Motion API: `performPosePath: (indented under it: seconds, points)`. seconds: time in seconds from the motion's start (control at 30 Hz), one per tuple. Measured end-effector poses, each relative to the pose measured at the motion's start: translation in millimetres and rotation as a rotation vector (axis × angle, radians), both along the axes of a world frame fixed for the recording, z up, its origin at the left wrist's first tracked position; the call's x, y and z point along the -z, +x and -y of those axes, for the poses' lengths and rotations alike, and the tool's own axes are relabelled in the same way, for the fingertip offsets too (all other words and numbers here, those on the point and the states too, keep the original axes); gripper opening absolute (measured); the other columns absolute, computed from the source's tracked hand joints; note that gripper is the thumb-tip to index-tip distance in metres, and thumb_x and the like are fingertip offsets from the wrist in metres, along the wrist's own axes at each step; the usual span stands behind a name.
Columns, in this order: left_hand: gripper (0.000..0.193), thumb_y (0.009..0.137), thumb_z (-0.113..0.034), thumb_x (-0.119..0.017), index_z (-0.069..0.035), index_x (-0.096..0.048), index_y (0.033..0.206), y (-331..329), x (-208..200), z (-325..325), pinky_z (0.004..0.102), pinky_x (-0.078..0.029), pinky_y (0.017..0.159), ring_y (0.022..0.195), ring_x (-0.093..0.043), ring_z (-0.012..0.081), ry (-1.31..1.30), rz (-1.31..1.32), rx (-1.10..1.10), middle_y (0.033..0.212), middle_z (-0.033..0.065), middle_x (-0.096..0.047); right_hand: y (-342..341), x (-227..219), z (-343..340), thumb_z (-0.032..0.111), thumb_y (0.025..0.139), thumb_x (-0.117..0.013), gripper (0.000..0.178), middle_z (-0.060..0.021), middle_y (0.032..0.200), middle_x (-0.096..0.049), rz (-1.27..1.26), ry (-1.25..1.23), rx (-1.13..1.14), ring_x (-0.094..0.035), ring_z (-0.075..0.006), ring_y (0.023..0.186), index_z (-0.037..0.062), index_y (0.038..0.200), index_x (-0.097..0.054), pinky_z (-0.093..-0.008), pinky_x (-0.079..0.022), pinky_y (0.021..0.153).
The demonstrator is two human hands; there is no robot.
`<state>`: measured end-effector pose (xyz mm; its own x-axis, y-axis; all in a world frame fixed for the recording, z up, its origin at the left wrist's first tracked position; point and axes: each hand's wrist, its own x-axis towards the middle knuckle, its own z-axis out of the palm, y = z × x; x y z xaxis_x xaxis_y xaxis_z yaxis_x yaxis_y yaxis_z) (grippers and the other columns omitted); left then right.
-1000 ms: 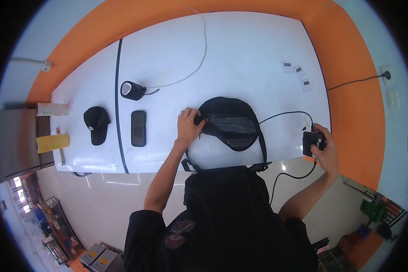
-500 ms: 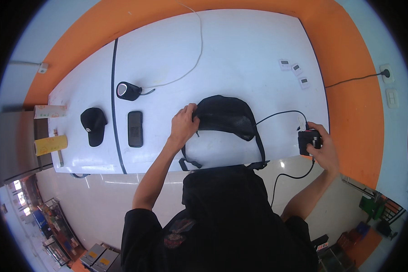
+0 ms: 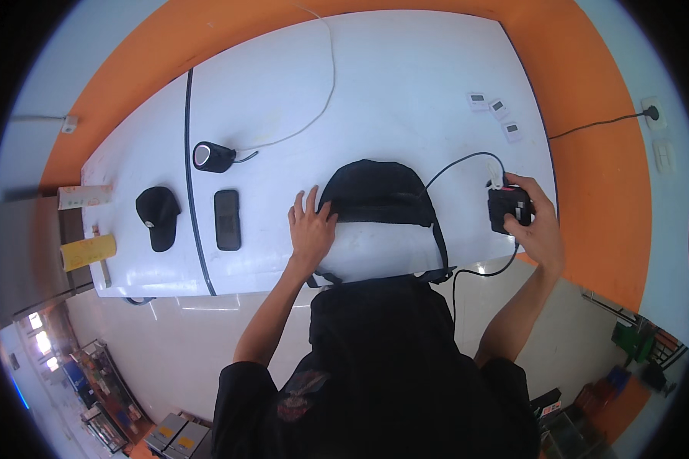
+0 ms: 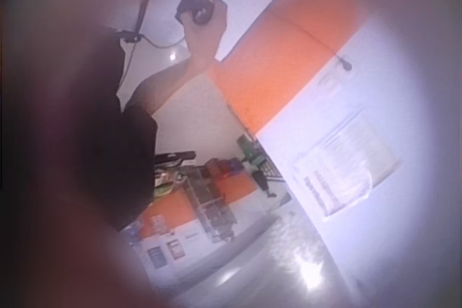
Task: The person places a black bag on a white counter, then retrieves and arranges several flat white cardboard pieces. They fold the pieces into small box shapes and place them on the counter. The person also handles a roll of tape and a smartphone during the process.
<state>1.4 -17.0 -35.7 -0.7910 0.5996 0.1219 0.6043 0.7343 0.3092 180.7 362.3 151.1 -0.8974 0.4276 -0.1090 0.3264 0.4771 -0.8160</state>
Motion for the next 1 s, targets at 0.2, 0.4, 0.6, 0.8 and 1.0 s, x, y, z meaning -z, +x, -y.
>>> performPosePath:
  seconds: [0.2,0.4,0.6,0.8,1.0]
  points:
    - [0.035,0.081,0.003,-0.071,-0.01,-0.072,0.113,6.0,8.9,8.1,0.0584,-0.037,0.118,0.145,-0.037,0.0463,0.067,0.079,0.126,0.14,0.015,-0.053,-15.3,8.7,9.9,0.001,0.08,-0.073,0.059,-0.0071,0.113,-0.07,0.05,0.004,-0.053,-0.065,-0.0164,0.098,0.0053,0.139,-0.063,-0.0299,-0.053,0.089]
    - [0.04,0.076,0.009,-0.068,-0.014,-0.076,0.108,-10.6,17.8,35.7,0.0541,-0.035,0.121,0.137,-0.046,0.0381,0.135,0.024,0.449,0.133,0.0084,-0.06,-25.6,9.6,17.2,0.0,0.08,-0.074,0.062,-0.0091,0.116,-0.068,-0.09,0.039,0.056,-0.066,-0.0202,0.099,0.0063,0.14,-0.062,-0.0314,-0.054,0.091]
    - [0.054,0.081,-0.01,-0.074,-0.011,-0.067,0.134,19.2,6.6,6.7,0.0542,-0.028,0.126,0.133,-0.052,0.0326,-0.056,-0.034,0.51,0.125,0.0096,-0.064,-41.0,38.2,51.6,-0.004,0.073,-0.072,0.068,-0.0155,0.131,-0.065,-0.019,0.243,-0.268,-0.063,-0.0347,0.122,0.006,0.14,-0.061,-0.0412,-0.052,0.107]
    - [0.051,0.087,-0.026,-0.08,-0.007,-0.066,0.133,48.9,-2.1,-10.6,0.0567,-0.029,0.124,0.112,-0.062,0.0325,-0.118,0.125,0.505,0.114,0.0131,-0.064,-48.4,91.1,97.2,0.002,0.072,-0.074,0.068,-0.013,0.134,-0.064,0.025,0.188,-0.51,-0.061,-0.0362,0.119,0.0071,0.139,-0.063,-0.0455,-0.05,0.109]
    - [0.031,0.096,-0.034,-0.074,-0.008,-0.075,0.113,38.7,-21.9,-6.8,0.0578,-0.031,0.12,0.112,-0.062,0.0297,-0.033,0.287,0.53,0.109,0.0096,-0.068,-72.9,132.7,114.4,0.011,0.073,-0.079,0.051,-0.0076,0.13,-0.065,0.221,0.261,-0.807,-0.061,-0.0345,0.116,0.0083,0.122,-0.069,-0.0466,-0.051,0.1]
